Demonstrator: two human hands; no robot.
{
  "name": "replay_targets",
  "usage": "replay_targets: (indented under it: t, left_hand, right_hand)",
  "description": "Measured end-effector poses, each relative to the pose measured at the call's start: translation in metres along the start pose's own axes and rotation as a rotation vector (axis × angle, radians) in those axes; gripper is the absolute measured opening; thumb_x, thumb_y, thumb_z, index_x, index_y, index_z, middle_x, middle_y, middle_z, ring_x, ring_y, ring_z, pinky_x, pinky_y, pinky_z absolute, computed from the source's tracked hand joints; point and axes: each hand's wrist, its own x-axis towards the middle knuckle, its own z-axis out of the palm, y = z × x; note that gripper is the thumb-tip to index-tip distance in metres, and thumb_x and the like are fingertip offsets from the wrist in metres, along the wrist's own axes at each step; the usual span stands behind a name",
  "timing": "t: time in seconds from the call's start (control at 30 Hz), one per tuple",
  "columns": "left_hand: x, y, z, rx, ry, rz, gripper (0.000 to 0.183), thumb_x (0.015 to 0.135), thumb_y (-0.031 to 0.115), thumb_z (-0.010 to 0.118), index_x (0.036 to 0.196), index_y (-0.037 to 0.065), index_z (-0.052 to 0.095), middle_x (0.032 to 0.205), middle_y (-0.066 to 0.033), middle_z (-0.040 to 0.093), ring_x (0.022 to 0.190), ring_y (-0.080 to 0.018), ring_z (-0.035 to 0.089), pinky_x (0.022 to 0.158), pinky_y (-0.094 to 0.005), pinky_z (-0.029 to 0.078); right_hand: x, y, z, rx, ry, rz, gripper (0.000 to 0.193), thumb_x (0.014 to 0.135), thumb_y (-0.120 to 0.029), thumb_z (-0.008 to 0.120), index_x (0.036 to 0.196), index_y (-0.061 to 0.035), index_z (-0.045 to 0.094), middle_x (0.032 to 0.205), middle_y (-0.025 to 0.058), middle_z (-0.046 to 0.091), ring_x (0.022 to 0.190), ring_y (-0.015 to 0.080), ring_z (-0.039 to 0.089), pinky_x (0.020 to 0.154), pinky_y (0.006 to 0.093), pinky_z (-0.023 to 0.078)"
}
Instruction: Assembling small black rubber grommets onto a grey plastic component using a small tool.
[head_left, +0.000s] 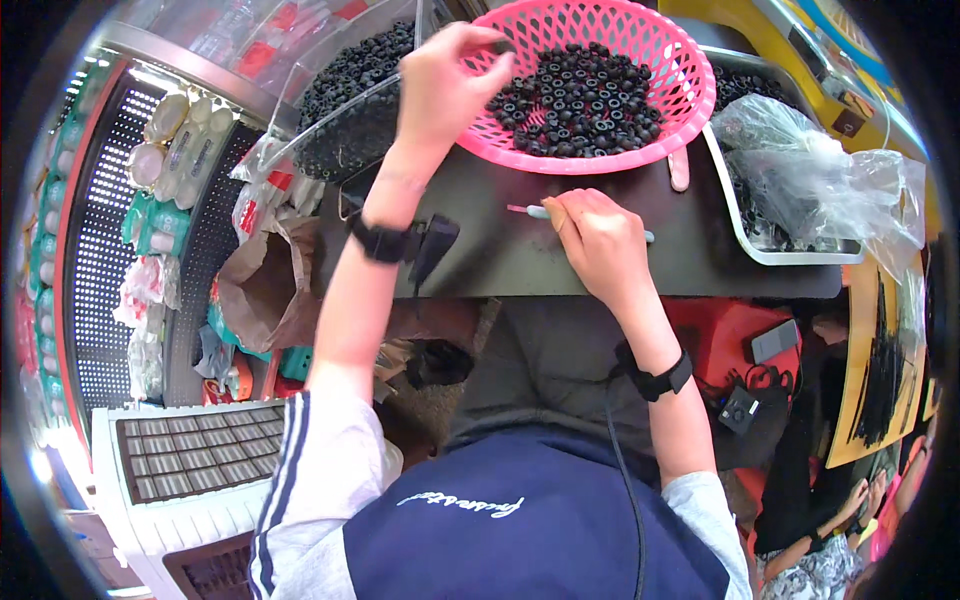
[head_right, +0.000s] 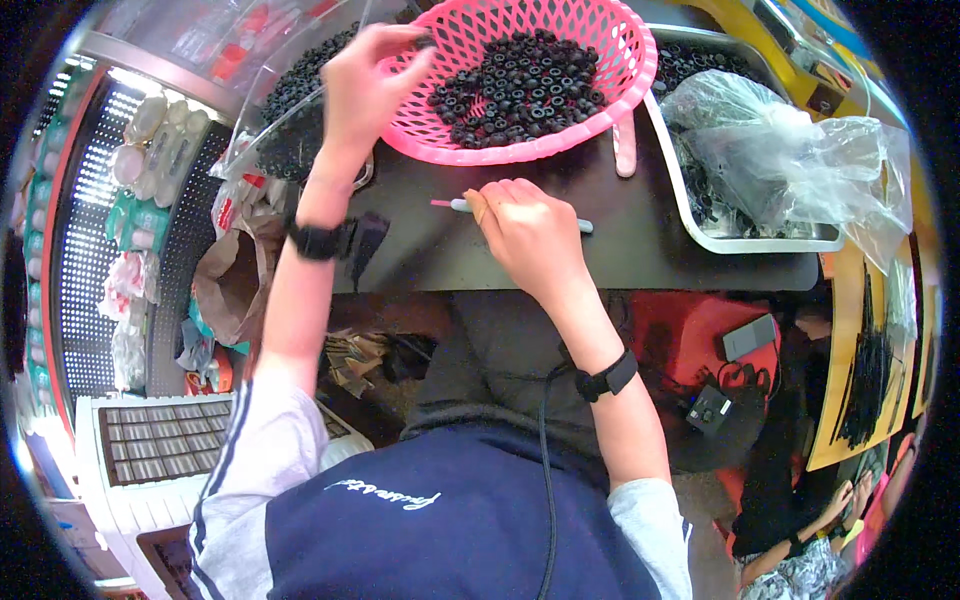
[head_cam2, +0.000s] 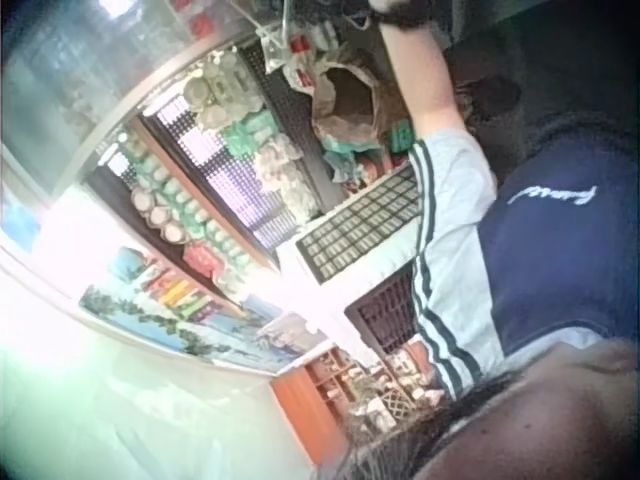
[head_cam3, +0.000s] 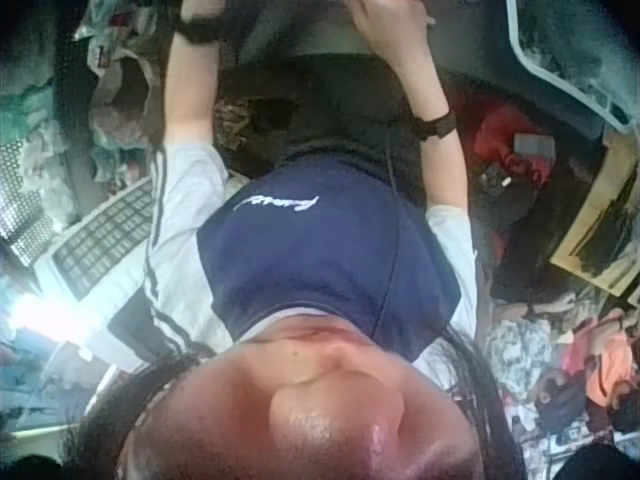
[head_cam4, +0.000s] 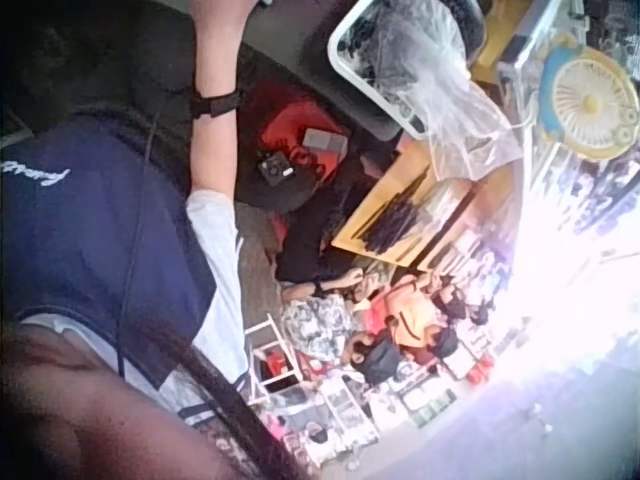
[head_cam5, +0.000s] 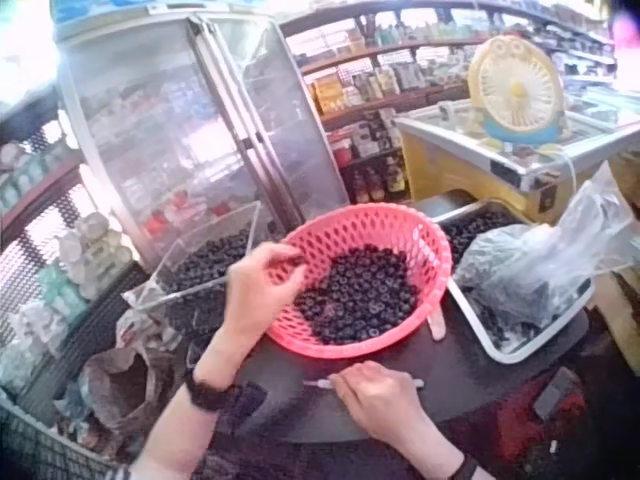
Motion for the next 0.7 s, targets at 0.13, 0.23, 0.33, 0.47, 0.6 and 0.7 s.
replay_targets:
  t: [0.13, 0.23, 0.33, 0.47, 0.6, 0.7]
  left_hand:
    - [-0.061, 0.034, -0.044, -0.196, 0.238, -0.253, 0.022, 0.086, -0.001, 0.068, 0.107, -0.003, 0.065, 0.1, -0.0064, 0.069, 0.087, -0.0113, 0.066, 0.081, -0.025, 0.052]
    - [-0.111, 0.036, -0.036, -0.354, 0.307, -0.417, 0.021, 0.088, 0.0, 0.066, 0.109, -0.001, 0.064, 0.104, -0.0041, 0.066, 0.091, -0.0081, 0.061, 0.083, -0.0231, 0.049]
    - [-0.144, 0.044, -0.023, -0.334, 0.195, -0.49, 0.023, 0.088, 0.002, 0.067, 0.111, 0.002, 0.064, 0.103, -0.002, 0.065, 0.094, -0.0081, 0.061, 0.083, -0.023, 0.049]
    - [-0.159, 0.051, -0.007, -0.787, 0.147, -0.601, 0.027, 0.086, -0.007, 0.064, 0.112, -0.004, 0.057, 0.114, -0.0103, 0.061, 0.1, -0.0161, 0.063, 0.088, -0.0284, 0.051]
    - [-0.161, 0.048, -0.013, -0.868, 0.095, -0.551, 0.028, 0.083, -0.01, 0.066, 0.11, -0.005, 0.06, 0.114, -0.011, 0.06, 0.099, -0.0178, 0.063, 0.088, -0.0301, 0.054]
    - [-0.161, 0.046, -0.015, -0.802, 0.012, -0.486, 0.029, 0.08, -0.011, 0.069, 0.108, -0.004, 0.064, 0.111, -0.0109, 0.06, 0.097, -0.0174, 0.063, 0.085, -0.0293, 0.055]
  right_hand:
    - [0.002, -0.005, 0.001, 0.022, 0.021, 0.017, 0.013, 0.088, -0.016, 0.065, 0.083, -0.004, 0.062, 0.074, 0.0089, 0.064, 0.069, 0.0267, 0.064, 0.059, 0.0372, 0.051]
    - [0.003, -0.009, -0.006, 0.132, -0.012, 0.044, 0.014, 0.088, -0.017, 0.066, 0.089, -0.0042, 0.061, 0.077, 0.0089, 0.064, 0.07, 0.028, 0.064, 0.059, 0.0372, 0.05]
    - [0.003, -0.008, -0.005, 0.089, -0.034, -0.03, 0.017, 0.085, -0.018, 0.069, 0.092, -0.0057, 0.06, 0.078, 0.0079, 0.063, 0.069, 0.0277, 0.063, 0.059, 0.037, 0.05]
    - [0.008, -0.012, -0.006, 0.045, -0.067, -0.066, 0.024, 0.078, -0.021, 0.074, 0.09, -0.0056, 0.061, 0.075, 0.0074, 0.06, 0.068, 0.0273, 0.06, 0.059, 0.0379, 0.048]
    - [0.008, -0.011, -0.003, -0.003, -0.107, -0.077, 0.027, 0.075, -0.024, 0.076, 0.087, -0.005, 0.062, 0.073, 0.0074, 0.058, 0.067, 0.0276, 0.059, 0.059, 0.0386, 0.047]
    - [0.01, -0.012, -0.001, -0.018, -0.112, -0.084, 0.026, 0.075, -0.025, 0.076, 0.085, -0.005, 0.062, 0.073, 0.0073, 0.058, 0.068, 0.0277, 0.059, 0.059, 0.0387, 0.047]
